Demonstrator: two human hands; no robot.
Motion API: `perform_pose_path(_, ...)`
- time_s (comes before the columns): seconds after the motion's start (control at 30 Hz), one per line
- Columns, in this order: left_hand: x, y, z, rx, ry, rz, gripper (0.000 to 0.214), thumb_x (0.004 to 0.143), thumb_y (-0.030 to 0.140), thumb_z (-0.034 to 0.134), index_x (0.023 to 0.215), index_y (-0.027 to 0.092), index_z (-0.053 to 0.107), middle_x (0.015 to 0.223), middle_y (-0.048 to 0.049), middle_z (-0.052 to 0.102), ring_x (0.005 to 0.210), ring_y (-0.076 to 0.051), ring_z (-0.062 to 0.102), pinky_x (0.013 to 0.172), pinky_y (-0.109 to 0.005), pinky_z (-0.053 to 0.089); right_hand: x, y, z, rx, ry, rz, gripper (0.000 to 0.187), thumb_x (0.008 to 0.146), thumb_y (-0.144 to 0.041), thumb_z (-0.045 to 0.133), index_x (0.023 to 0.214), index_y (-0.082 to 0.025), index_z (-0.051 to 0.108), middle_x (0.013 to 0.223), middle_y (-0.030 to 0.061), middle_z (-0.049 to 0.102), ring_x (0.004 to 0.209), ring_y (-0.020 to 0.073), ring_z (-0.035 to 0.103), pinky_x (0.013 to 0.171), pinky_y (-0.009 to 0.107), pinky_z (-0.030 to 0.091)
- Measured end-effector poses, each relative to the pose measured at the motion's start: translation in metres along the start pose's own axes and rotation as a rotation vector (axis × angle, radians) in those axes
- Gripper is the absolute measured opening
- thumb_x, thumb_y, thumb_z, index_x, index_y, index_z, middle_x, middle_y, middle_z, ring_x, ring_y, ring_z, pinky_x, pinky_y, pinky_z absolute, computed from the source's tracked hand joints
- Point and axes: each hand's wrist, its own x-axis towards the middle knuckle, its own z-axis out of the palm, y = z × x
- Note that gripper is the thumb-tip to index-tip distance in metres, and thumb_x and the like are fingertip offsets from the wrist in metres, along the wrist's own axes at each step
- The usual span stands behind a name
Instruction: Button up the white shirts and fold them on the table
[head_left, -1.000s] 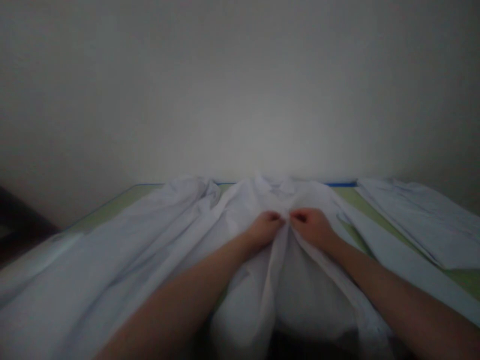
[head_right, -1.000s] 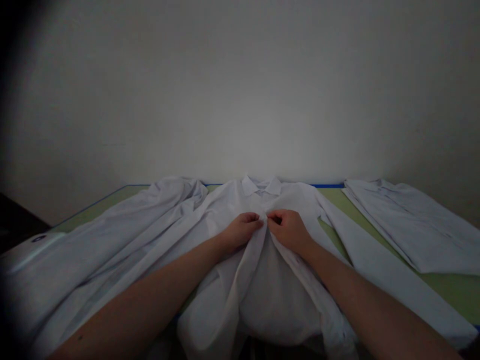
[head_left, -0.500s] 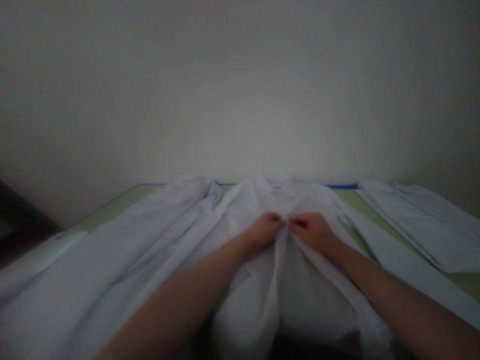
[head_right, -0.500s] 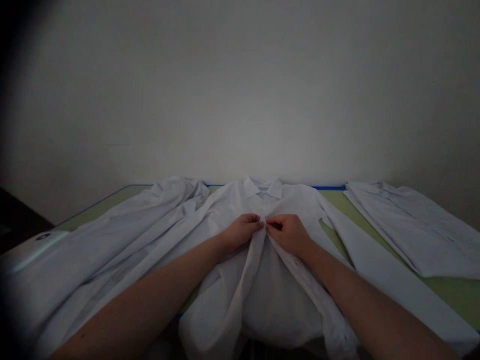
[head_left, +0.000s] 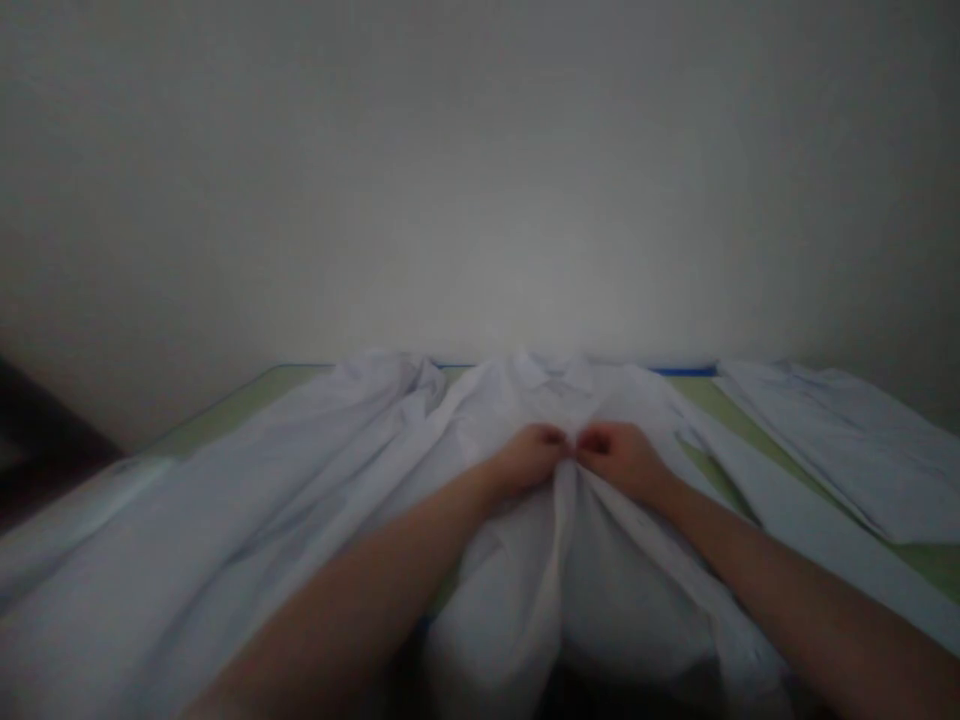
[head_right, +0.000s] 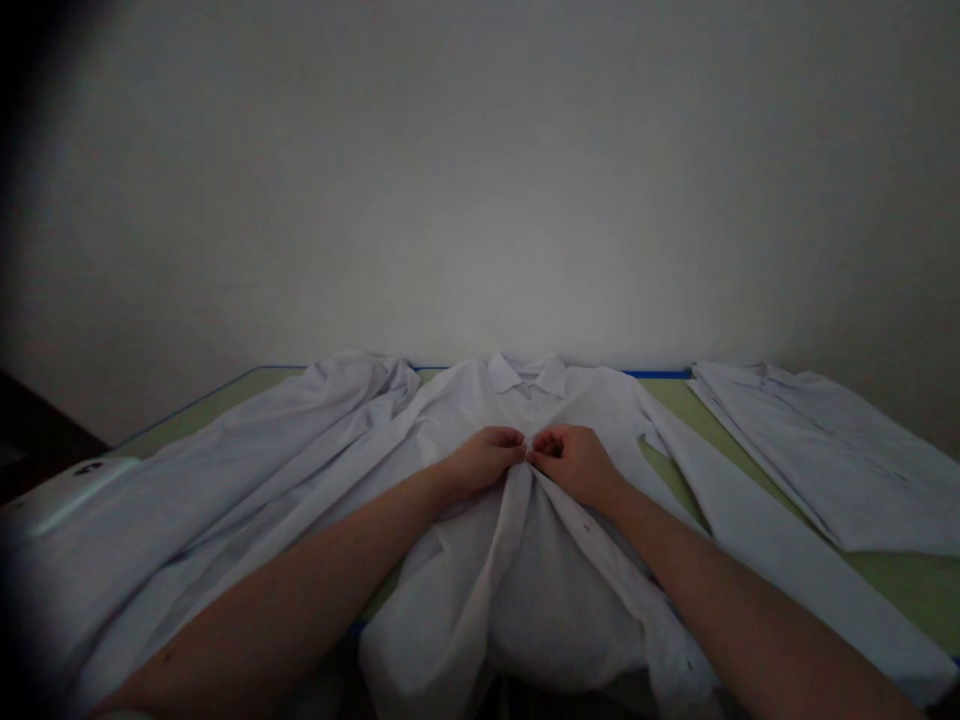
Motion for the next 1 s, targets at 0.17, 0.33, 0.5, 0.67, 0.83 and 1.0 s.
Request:
perform_pose_path(0.17,-0.002,0.001,0.005,-0.061,0.061,-0.070,0.018,0.071,0.028,0.052,0.071,0.012,0.062,0.058,0.0003,0.052,0.051,-0.009,0.044,0.047,-0.020,0.032,-0.003,-0.005,0.003,-0.103,0.051,-0.037,0.017,0.072,-0.033,0.061,0.074,-0.017,0.066,0.065,0.0013,0.064,0.058,0.0116,0.055,0.056,0.022,0.037)
perform_pose_path(0.33,-0.005,0.010,0.005,0.034,0.112,-0.066,0.030,0.074,0.041,0.054,0.073,0.013,0.065,0.056,0.0002,0.053,0.051,-0.010,0.043,0.047,-0.021,0.031,-0.004,-0.007,0.007,-0.142,0.064,-0.047,0.014,0.074,-0.027,0.056,0.076,-0.017,0.066,0.068,0.0024,0.065,0.061,0.0122,0.055,0.058,0.022,0.037)
perform_pose_path(0.5,-0.007,0.013,0.003,0.170,0.115,0.003,0.029,0.077,0.037,0.051,0.072,0.013,0.066,0.058,0.0000,0.054,0.054,-0.010,0.044,0.051,-0.022,0.032,-0.002,-0.003,0.007,-0.116,0.035,-0.012,0.013,0.073,-0.028,0.058,0.073,-0.017,0.064,0.067,0.0028,0.065,0.061,0.0126,0.054,0.057,0.022,0.036)
perform_pose_path(0.67,-0.007,0.014,-0.001,0.264,0.072,0.097,0.026,0.078,0.032,0.048,0.069,0.013,0.064,0.058,0.0002,0.053,0.056,-0.011,0.045,0.053,-0.021,0.032,0.003,0.001,0.000,-0.080,-0.015,0.001,0.014,0.069,-0.029,0.060,0.068,-0.016,0.062,0.062,0.0008,0.062,0.057,0.0105,0.051,0.054,0.021,0.034)
perform_pose_path(0.83,-0.009,0.023,-0.003,0.380,0.050,0.221,0.024,0.080,0.027,0.046,0.065,0.014,0.060,0.058,0.0010,0.051,0.057,-0.011,0.043,0.055,-0.022,0.030,0.004,0.003,-0.002,0.281,-0.164,0.180,0.015,0.066,-0.029,0.060,0.064,-0.014,0.057,0.055,-0.0010,0.057,0.050,0.0079,0.048,0.050,0.020,0.035)
perform_pose_path(1.0,-0.011,0.028,0.002,0.527,0.113,0.315,0.022,0.081,0.024,0.045,0.063,0.016,0.056,0.060,-0.0006,0.052,0.060,-0.013,0.044,0.058,-0.023,0.030,0.005,0.010,0.002,0.629,-0.222,0.333,0.016,0.062,-0.027,0.063,0.063,-0.015,0.053,0.055,0.0000,0.057,0.049,0.0078,0.049,0.048,0.020,0.037)
